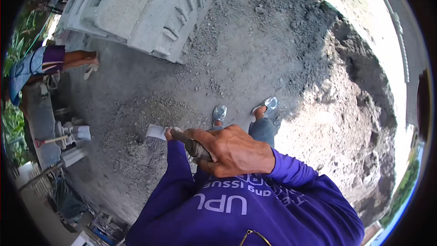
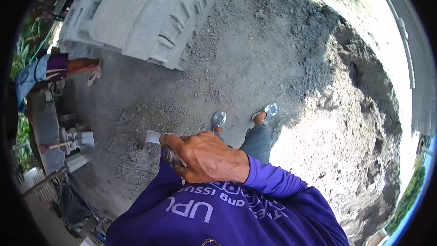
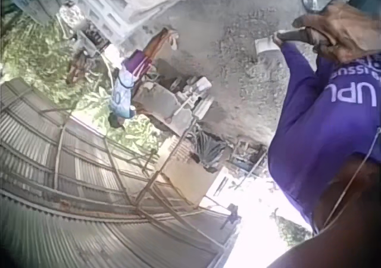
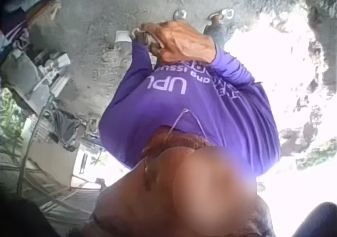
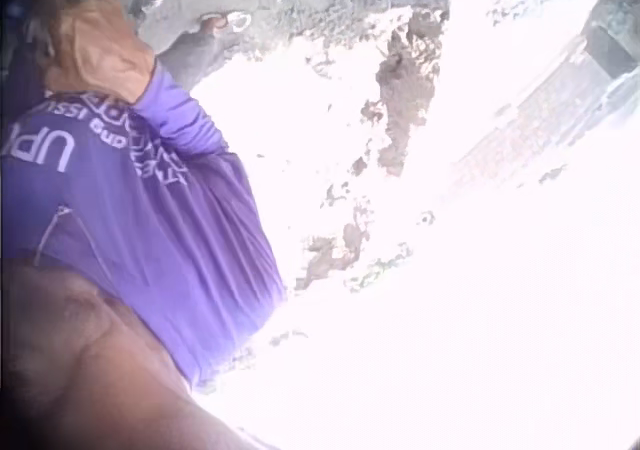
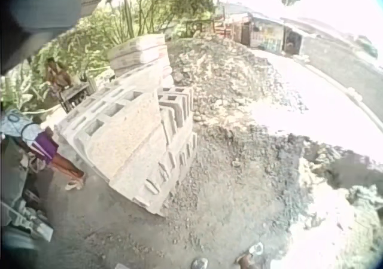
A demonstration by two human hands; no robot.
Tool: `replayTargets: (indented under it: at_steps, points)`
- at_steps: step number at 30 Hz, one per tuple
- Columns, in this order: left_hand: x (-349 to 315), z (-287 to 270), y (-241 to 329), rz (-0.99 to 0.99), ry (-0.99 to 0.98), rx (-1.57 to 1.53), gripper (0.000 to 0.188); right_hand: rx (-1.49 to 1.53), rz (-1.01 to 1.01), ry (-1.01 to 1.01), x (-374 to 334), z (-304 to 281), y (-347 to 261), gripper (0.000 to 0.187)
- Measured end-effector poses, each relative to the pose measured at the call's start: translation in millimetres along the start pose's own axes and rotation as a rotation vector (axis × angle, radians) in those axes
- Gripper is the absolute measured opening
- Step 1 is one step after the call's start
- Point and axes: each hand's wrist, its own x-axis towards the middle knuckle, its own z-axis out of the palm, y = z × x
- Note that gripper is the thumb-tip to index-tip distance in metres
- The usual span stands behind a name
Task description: The person uses a shovel to repeatedly scoop and move loose dirt and small rocks on a construction site. They stand near stacked concrete blocks and bags of material, working on a pile of earth while another worker is visible nearby.
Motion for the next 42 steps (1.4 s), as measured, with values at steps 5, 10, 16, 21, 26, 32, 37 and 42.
replayTargets:
  at_steps: [5,10,16,21,26,32,37,42]
  points:
    - [63,133,-137,-0.1,-0.137,0.474,0.032,0.296,0.446,0.564,-106,-36,41,0.044]
    - [-30,308,-273,-0.547,0.007,0.689,0.039,0.708,0.819,1.379,-294,33,34,0.046]
    - [-122,404,-402,-0.63,-0.26,0.972,0.024,1.346,0.66,2.306,-325,177,65,0.046]
    - [-114,474,-504,-0.474,-0.515,1.395,0.025,1.691,0.422,2.629,-319,144,133,0.029]
    - [-81,545,-584,-0.524,-0.565,1.567,0.028,1.963,0.005,2.687,-340,28,290,0.017]
    - [-65,588,-601,-0.561,-0.482,1.701,0.03,1.934,-0.042,2.676,-324,-56,387,0.015]
    - [-105,658,-642,-0.451,-0.422,1.882,0.025,1.812,-0.257,2.714,-360,-124,378,0.04]
    - [-60,735,-751,-0.462,-0.495,1.614,0.021,1.458,-0.191,2.585,-427,-189,494,0.042]
